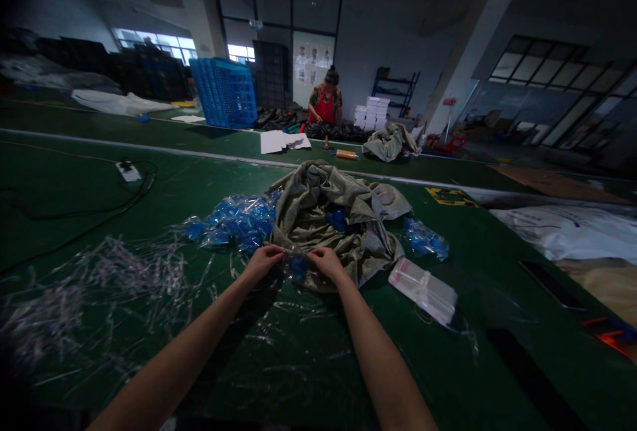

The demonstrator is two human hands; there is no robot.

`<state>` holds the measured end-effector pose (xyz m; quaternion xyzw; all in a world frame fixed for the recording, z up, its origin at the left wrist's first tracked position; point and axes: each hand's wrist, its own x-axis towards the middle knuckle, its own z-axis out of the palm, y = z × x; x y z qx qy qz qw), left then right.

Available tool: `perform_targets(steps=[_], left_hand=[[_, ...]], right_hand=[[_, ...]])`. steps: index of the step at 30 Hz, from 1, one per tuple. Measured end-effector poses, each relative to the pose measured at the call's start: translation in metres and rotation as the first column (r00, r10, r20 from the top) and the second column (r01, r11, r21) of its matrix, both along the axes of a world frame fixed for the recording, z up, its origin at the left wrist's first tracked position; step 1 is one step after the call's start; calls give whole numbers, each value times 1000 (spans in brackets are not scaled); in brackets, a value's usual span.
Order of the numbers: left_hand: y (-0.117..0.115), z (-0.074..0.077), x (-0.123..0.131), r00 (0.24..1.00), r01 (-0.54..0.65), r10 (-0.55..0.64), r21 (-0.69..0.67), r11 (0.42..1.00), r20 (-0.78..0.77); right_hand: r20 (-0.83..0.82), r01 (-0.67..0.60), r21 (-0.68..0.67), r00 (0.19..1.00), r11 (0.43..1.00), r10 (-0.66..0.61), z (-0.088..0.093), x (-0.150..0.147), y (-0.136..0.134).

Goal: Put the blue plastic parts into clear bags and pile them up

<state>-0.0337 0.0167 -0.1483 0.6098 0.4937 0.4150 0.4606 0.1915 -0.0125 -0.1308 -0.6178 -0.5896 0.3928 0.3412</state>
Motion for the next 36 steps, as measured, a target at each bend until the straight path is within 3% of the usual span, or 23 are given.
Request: perform_targets(steps=[14, 26, 31, 36], left_hand=[[-2, -5, 1, 1000, 14, -14, 48, 999, 8], [-6, 1, 0, 1000, -2, 2, 3, 1000, 15], [-7, 3, 1, 999, -4, 5, -36, 999, 41], [-8, -1, 2, 997, -52, 56, -82, 995, 53]], right_hand=[[54, -119, 4, 991, 993, 119, 0, -8, -2], [164, -132, 56, 979, 990, 121, 10, -4, -27], [176, -85, 78, 982, 993, 70, 7, -10, -26], [186, 91, 68, 977, 993, -103, -3, -14, -27]])
